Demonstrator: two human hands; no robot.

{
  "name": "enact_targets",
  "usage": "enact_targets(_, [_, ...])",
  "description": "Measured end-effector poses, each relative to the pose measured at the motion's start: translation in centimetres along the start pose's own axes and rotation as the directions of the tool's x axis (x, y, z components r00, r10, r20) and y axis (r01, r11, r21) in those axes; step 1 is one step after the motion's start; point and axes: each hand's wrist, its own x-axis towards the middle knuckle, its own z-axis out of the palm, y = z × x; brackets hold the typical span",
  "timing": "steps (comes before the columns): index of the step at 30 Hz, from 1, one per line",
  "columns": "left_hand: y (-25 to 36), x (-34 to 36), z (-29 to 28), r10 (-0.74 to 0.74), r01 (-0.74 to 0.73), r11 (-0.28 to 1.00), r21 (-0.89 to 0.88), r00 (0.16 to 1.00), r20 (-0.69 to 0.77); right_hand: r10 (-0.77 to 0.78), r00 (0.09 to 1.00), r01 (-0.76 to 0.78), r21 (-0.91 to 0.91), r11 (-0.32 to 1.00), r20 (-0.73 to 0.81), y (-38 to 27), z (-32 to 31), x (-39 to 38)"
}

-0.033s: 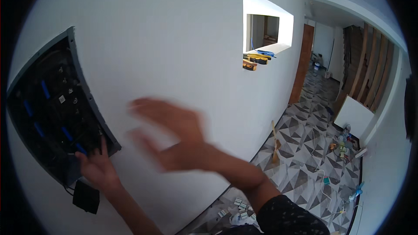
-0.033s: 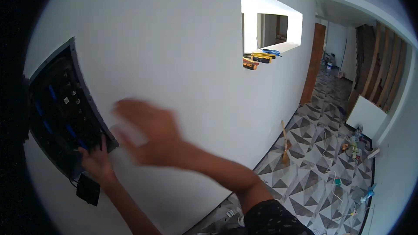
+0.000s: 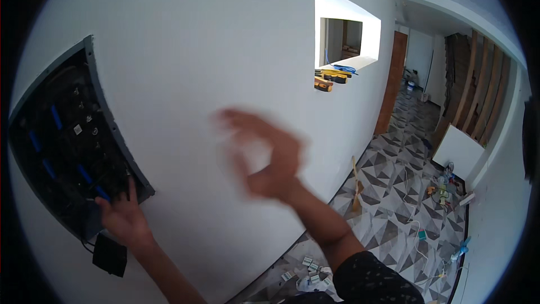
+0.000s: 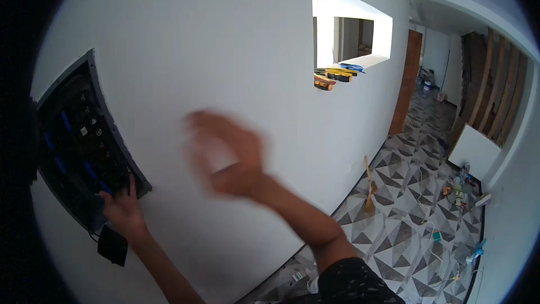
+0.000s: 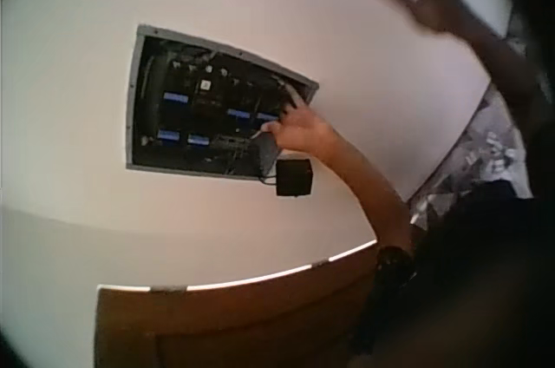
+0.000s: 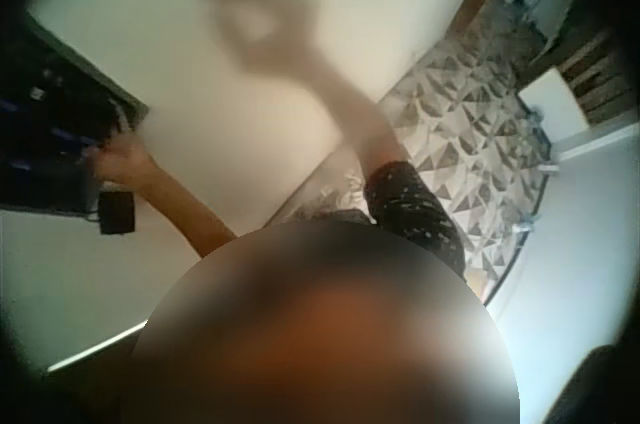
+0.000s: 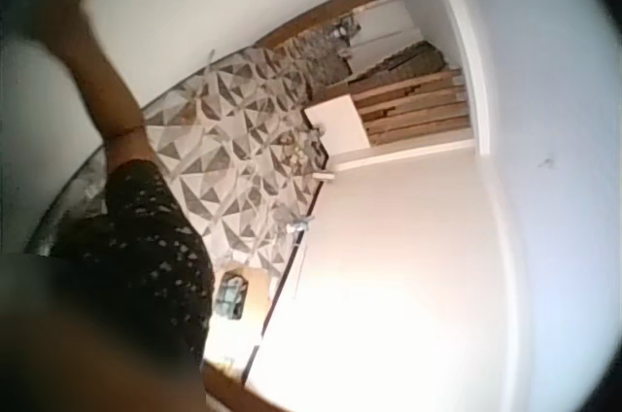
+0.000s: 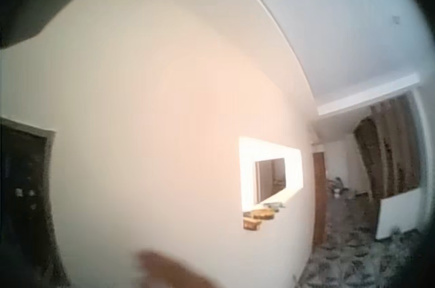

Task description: Installing and wiring circuit breakers into a residential electrical distribution panel.

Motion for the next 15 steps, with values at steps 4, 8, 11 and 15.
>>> enact_targets(4, [-1.8, -1.7, 2.1, 0.117, -0.122, 0.984, 0.126, 0.992, 0.049, 0.08, 0.949, -0.299, -0.786, 0.541, -0.306, 17.1, -17.5, -1.6])
enact_targets(8, [-0.3, 3.5, -1.6, 0.322, -0.326, 0.934, 0.149, 0.945, 0.047, 0.489, 0.793, -0.491, -0.856, 0.161, -0.363, 27.7, -19.9, -4.8])
enact_targets(11, [-4.6, 2.7, -0.1, 0.272, -0.272, 0.962, -0.015, 0.962, -0.018, 0.557, 0.824, -0.351, -0.867, 0.353, -0.107, 37.0, -28.9, -7.6])
enact_targets(15, [-7.9, 1.5, 3.4, 0.35, -0.349, 0.936, 0.038, 0.921, -0.173, 0.574, 0.819, -0.525, -0.433, 0.732, -0.023, 40.1, -32.6, -7.0])
